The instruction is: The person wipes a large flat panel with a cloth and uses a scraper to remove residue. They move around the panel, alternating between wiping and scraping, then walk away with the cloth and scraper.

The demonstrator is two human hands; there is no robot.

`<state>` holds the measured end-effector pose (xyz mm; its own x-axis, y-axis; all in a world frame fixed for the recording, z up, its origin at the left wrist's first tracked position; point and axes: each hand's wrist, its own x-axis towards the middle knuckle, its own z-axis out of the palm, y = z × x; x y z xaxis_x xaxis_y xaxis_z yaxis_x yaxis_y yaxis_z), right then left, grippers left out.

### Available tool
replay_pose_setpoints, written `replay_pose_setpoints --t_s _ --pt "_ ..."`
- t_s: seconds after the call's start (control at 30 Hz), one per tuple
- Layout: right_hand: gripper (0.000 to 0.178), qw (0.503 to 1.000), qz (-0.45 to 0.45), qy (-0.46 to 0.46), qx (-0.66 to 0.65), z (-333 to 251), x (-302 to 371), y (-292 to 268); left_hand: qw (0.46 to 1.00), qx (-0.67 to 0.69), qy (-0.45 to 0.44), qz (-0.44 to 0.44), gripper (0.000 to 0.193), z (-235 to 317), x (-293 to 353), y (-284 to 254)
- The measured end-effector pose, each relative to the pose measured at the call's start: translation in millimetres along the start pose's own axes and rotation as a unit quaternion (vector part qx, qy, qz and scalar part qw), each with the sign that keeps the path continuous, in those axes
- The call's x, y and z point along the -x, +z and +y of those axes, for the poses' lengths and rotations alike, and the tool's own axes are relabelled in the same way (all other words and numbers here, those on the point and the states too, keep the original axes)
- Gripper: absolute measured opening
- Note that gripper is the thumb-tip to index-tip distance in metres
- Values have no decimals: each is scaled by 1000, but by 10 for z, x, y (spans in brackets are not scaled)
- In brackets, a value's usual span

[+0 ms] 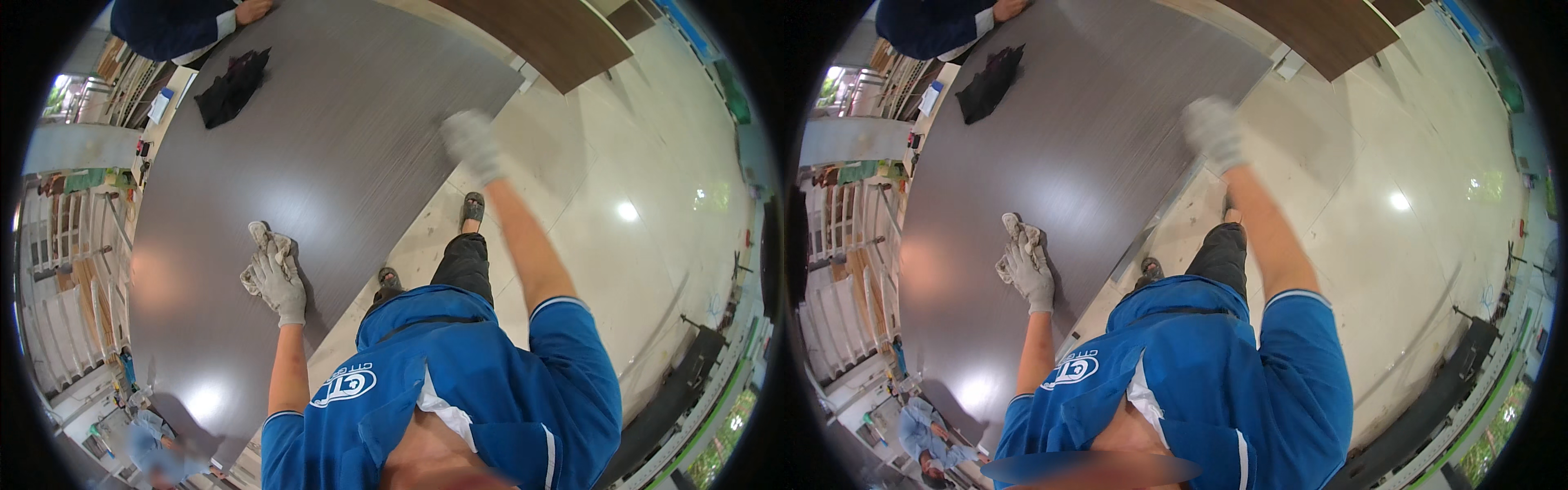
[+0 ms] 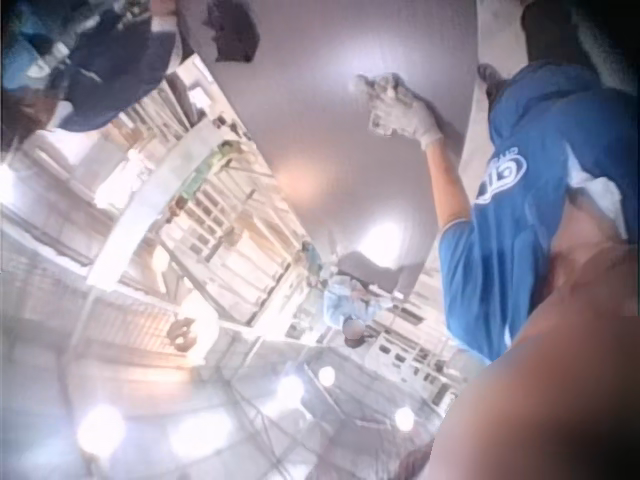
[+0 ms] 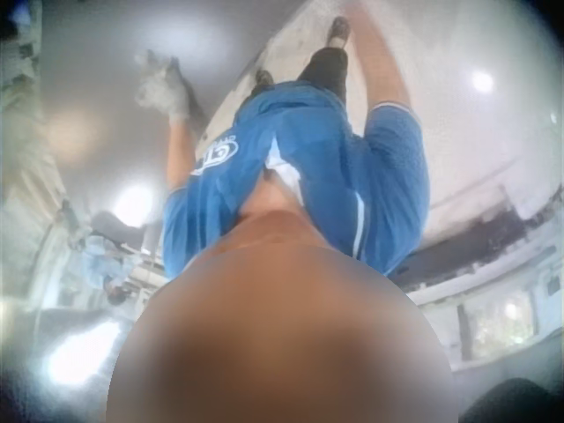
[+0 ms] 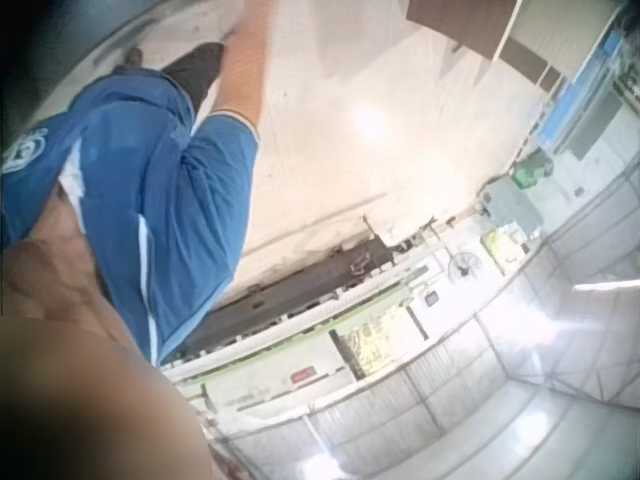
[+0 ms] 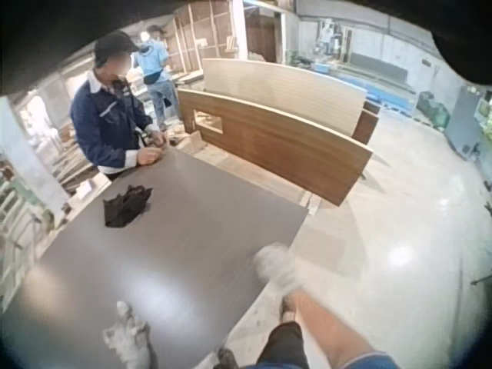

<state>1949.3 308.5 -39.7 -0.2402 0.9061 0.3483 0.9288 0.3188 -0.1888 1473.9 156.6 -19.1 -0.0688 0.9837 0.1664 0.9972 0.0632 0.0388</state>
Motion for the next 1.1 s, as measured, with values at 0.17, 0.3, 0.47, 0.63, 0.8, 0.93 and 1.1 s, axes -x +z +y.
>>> replay_pose_setpoints --t_s 0.17,0.3,0.47,0.63,0.8,0.93,1.1 --pt "25 948 139 266 -105 1670 -318 -649 999 -31 21 -25 56 1165 -723 94" --pt "15 998 -58 -1 5 280 -148 -570 998 18 60 -6 56 2011 -1198 173" --pt "18 982 114 -32 -149 1154 -176 -382 997 24 72 17 53 2527 -1550 216" --pt "21 965 124 198 -117 1993 -113 -535 998 25 62 12 53 2673 -1573 174" --pt "19 914 -58 147 -374 694 375 -527 999 2 49 15 54 2689 -1522 159" --pt "40 930 -146 52 -334 274 659 -489 999 6 51 12 54 2682 -1520 185" --pt "57 932 -182 -105 -296 -183 707 -367 998 6 54 17 54 2672 -1515 188"
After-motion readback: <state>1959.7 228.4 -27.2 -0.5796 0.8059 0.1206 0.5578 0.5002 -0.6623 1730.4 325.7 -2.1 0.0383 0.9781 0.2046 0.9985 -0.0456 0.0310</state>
